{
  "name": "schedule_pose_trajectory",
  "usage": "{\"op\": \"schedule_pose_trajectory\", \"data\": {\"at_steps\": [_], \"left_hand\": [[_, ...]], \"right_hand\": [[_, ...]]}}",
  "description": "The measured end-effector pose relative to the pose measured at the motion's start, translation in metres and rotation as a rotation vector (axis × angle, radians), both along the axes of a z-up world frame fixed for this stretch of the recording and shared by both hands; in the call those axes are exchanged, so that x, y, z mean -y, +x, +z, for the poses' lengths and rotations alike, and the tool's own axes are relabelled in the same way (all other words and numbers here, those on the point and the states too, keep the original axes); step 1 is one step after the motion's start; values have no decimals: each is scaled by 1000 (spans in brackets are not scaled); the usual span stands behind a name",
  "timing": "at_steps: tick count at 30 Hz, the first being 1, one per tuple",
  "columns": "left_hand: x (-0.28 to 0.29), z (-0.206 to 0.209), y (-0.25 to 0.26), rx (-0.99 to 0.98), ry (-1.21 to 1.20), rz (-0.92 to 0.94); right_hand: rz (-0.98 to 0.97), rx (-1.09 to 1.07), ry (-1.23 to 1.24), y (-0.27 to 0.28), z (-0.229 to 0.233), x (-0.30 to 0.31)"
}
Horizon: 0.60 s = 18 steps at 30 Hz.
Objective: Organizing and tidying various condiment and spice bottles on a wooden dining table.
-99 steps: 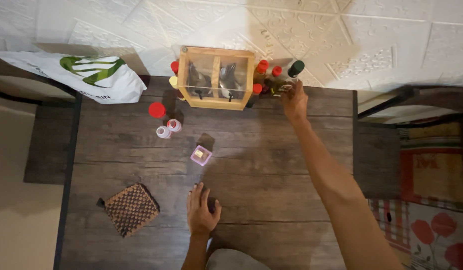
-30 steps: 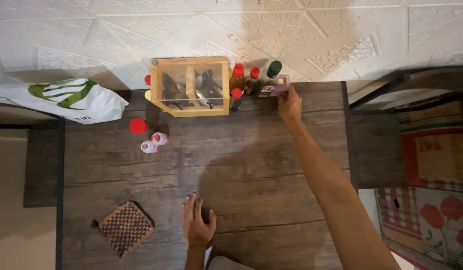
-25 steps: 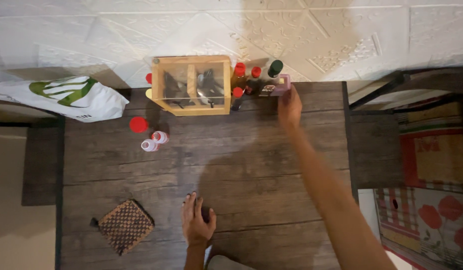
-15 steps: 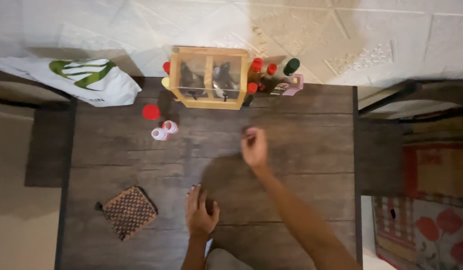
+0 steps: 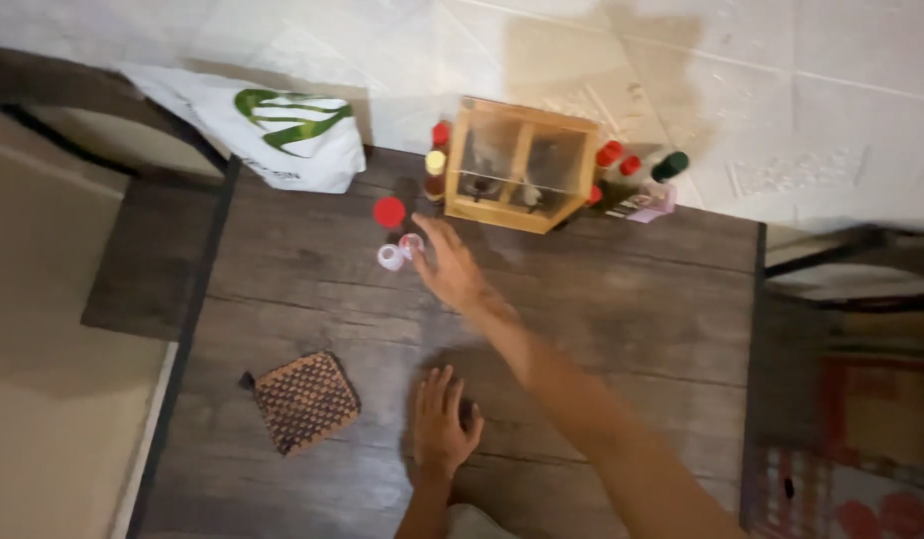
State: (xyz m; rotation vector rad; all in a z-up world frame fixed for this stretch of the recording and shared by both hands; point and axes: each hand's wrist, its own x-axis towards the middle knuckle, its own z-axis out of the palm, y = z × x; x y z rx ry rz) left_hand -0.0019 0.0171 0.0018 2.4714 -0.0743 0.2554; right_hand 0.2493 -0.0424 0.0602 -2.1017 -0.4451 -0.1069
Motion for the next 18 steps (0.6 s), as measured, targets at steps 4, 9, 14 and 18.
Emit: {"op": "schedule_pose_trajectory", "data": {"at_steps": [4,9,14,18], "left_hand": [[-7,-12,-2,-23,5,-28],[-10,-18,-4,-6,-64,-36],[-16,-20,-3,-81,-58,-87],[-18,-29,-5,-131,-80,-121]], "right_hand": [[28,68,-62,28,5,-30],[71,173,-308,52,12,-56],[114,204,-318,75,2,-72],[58,192,-351,96,4,-80]]}}
